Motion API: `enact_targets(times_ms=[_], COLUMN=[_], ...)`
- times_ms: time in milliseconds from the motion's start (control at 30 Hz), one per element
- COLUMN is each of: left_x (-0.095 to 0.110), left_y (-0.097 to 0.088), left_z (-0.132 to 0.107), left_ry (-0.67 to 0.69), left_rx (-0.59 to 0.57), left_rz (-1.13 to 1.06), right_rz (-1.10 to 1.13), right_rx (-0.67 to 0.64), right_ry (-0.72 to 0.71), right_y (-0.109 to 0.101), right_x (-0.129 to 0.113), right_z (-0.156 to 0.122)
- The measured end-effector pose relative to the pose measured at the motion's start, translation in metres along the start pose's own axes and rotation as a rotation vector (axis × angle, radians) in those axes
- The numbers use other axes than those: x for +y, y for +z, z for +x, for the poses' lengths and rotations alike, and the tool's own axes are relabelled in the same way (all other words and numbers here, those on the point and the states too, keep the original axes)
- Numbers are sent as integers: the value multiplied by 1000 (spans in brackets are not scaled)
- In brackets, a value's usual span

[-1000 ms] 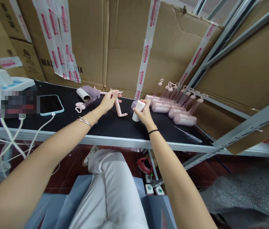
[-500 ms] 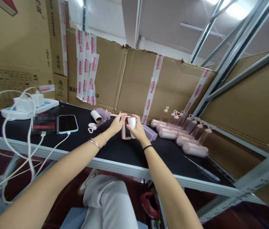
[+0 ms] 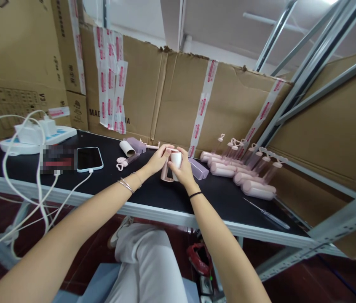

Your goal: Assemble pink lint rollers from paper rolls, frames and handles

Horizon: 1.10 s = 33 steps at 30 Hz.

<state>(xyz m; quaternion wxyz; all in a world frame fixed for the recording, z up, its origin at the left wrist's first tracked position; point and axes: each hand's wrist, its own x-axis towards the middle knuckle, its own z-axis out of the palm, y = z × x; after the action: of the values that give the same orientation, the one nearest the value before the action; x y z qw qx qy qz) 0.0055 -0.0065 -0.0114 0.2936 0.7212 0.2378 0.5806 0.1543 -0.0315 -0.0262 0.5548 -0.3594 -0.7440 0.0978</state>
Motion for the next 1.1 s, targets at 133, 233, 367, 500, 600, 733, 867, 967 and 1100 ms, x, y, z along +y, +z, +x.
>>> enact_targets(times_ms=[133, 233, 367, 500, 600, 733, 867, 967, 1100], left_x=[2, 8, 14, 15, 12, 9, 10, 11, 10], left_y=[7, 13, 17, 22, 28, 38, 47, 52, 54], left_z=[-2, -7, -13, -12, -12, -13, -12, -12, -11], left_ry=[-145, -406, -784, -949, -887, -819, -703, -620, -560], left_rx=[-35, -139, -274, -224, -100, 48, 77, 88, 92], left_rz=[-143, -244, -335, -461, -496, -452, -443, -459, -495], right_rz=[93, 178, 214, 187, 162, 164, 244, 275, 312], right_rx=[107, 275, 394, 433, 448, 342, 430, 494, 509], right_ry=[52, 108, 140, 195, 284, 447, 437, 407, 399], right_y=[0, -2, -4, -1, 3, 9, 10, 8, 6], right_x=[-1, 0, -3, -9, -7, -1, 0, -3, -9], right_z=[3, 7, 9, 7, 7, 9, 13, 15, 16])
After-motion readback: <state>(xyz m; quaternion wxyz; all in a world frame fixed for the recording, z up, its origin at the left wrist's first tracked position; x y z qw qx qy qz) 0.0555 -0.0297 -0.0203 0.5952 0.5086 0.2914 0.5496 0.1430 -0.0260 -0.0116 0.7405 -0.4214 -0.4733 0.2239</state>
